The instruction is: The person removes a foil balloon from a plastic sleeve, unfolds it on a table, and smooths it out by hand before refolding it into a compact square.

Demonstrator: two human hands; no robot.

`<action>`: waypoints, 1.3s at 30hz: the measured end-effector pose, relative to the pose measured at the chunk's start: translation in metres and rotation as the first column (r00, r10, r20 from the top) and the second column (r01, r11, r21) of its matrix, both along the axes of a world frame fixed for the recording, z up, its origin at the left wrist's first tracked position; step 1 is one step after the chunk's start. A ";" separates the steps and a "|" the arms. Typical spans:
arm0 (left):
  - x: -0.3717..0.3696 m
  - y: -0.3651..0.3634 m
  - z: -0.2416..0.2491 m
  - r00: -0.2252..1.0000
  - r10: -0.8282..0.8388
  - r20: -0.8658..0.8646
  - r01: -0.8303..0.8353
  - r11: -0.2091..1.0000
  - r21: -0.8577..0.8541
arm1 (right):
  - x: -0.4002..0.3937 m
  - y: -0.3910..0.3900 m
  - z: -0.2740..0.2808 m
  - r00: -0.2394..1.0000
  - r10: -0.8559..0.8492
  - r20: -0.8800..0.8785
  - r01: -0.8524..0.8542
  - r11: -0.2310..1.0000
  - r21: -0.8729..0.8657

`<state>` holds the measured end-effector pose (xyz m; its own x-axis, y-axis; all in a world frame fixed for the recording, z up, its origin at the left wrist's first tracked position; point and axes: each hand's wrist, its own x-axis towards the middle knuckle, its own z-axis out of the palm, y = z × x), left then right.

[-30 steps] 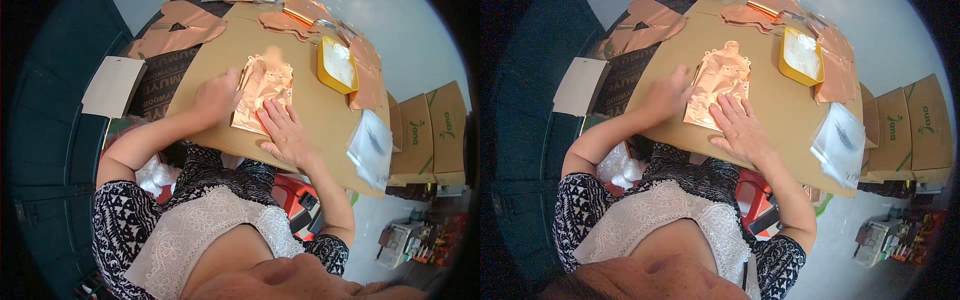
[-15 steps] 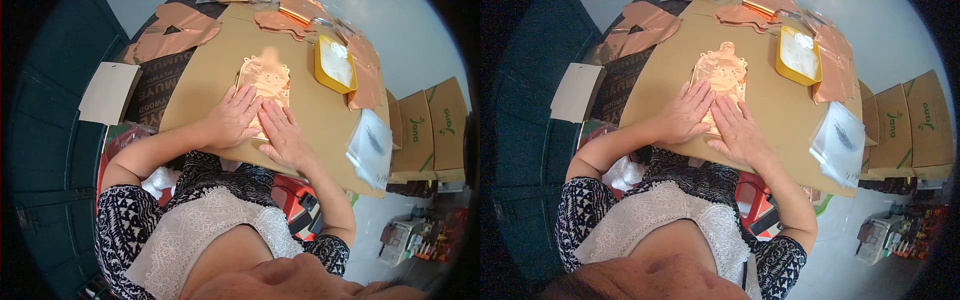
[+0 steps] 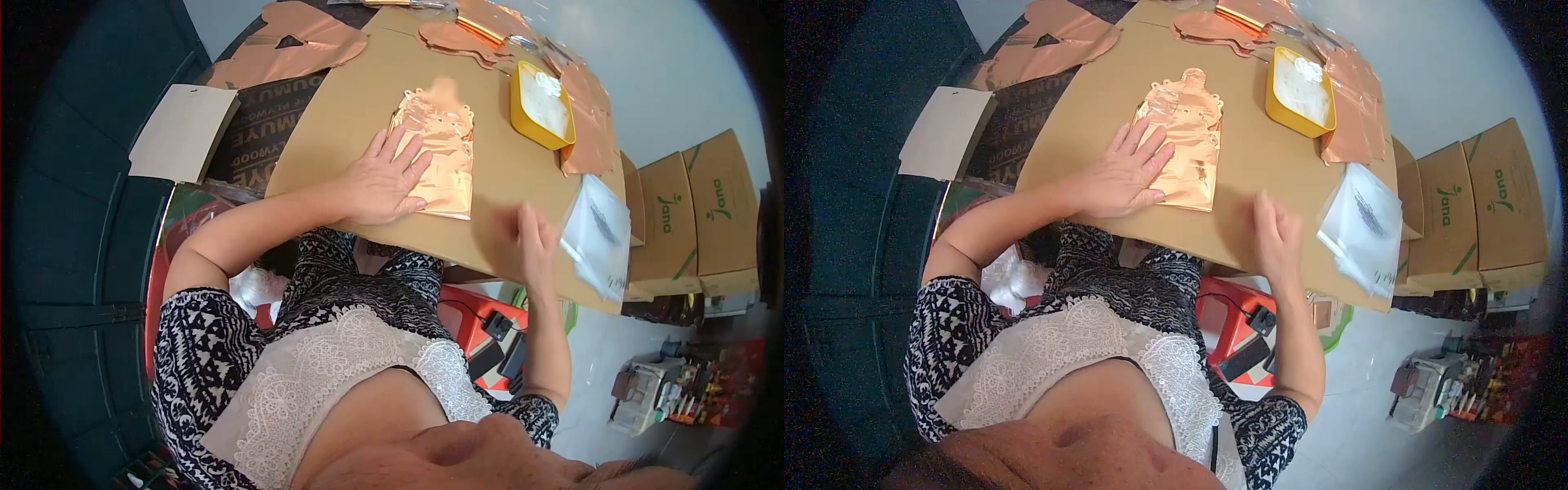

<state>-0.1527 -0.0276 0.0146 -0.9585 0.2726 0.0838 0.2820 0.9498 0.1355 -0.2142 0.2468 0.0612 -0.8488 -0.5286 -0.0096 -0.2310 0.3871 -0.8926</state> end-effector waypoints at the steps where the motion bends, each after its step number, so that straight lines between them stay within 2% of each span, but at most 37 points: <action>1: 0.002 -0.001 -0.003 1.000 -0.011 -0.018 0.011 1.000 0.004 | 0.005 0.018 -0.007 0.969 0.110 0.220 -0.086 0.989 -0.117; 4: 0.014 -0.001 -0.012 0.996 -0.051 -0.076 0.052 0.999 0.009 | 0.039 0.027 -0.024 0.807 0.228 0.544 -0.227 0.971 -0.072; 7: 0.032 0.004 -0.007 0.992 -0.115 -0.045 0.116 0.993 0.037 | 0.062 0.025 -0.067 0.737 0.242 0.631 -0.128 0.967 -0.221; 8: 0.039 0.007 -0.005 0.990 -0.131 -0.056 0.134 0.990 0.046 | 0.062 0.022 -0.076 0.719 0.296 0.629 -0.142 0.948 -0.283; 11: 0.058 0.017 0.000 0.980 -0.182 -0.084 0.189 0.979 0.076 | 0.068 0.005 -0.084 0.669 0.288 0.685 0.037 0.908 -0.418; 12: 0.064 0.021 0.001 0.976 -0.200 -0.090 0.207 0.974 0.087 | 0.064 0.004 -0.087 0.627 0.360 0.691 0.054 0.864 -0.500; 15: 0.083 0.029 0.001 0.965 -0.244 -0.099 0.255 0.958 0.133 | 0.079 -0.013 -0.097 0.669 0.162 0.726 0.301 0.834 -0.463; 17: 0.079 0.030 0.005 0.957 -0.272 -0.100 0.286 0.942 0.173 | 0.074 -0.014 -0.099 0.688 0.190 0.701 0.300 0.805 -0.512; 19: 0.086 0.025 0.002 0.961 -0.154 -0.230 0.241 0.874 0.421 | 0.076 -0.014 -0.110 0.680 0.210 0.703 0.307 0.789 -0.532; 21: 0.094 0.018 -0.009 0.950 0.034 -0.310 0.201 0.693 0.692 | 0.078 -0.012 -0.113 0.669 0.223 0.709 0.316 0.778 -0.543; 22: 0.098 0.020 -0.008 0.909 0.190 -0.371 0.140 0.700 0.700 | 0.081 -0.012 -0.110 0.681 0.221 0.699 0.319 0.769 -0.554; 25: 0.109 0.023 -0.042 0.916 0.396 -0.066 -0.128 0.445 0.886 | 0.085 -0.010 -0.120 0.697 0.214 0.684 0.329 0.753 -0.570; 26: 0.105 0.028 -0.051 0.904 0.426 0.041 -0.175 0.280 0.944 | 0.085 -0.009 -0.124 0.704 0.217 0.676 0.323 0.749 -0.578; 29: 0.104 0.029 -0.054 0.902 0.291 0.320 -0.367 0.124 0.922 | 0.086 -0.011 -0.127 0.716 0.230 0.659 0.309 0.741 -0.596; 30: 0.101 0.030 -0.060 0.900 0.284 0.330 -0.356 0.043 0.933 | 0.087 -0.011 -0.127 0.718 0.235 0.655 0.306 0.739 -0.600; 36: 0.101 0.035 -0.071 0.889 0.329 0.319 -0.353 0.050 0.934 | 0.084 -0.002 -0.163 0.761 0.232 0.605 0.257 0.750 -0.610; 39: 0.102 0.035 -0.075 0.885 0.323 0.336 -0.360 0.016 0.933 | 0.086 -0.005 -0.157 0.752 0.252 0.609 0.244 0.752 -0.612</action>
<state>-0.0509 0.0076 -0.0603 -0.9214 -0.3844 -0.0567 -0.0523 -0.0218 0.9984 -0.1281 0.2415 -0.0961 -0.7614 -0.6172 -0.1983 0.4675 -0.3109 -0.8275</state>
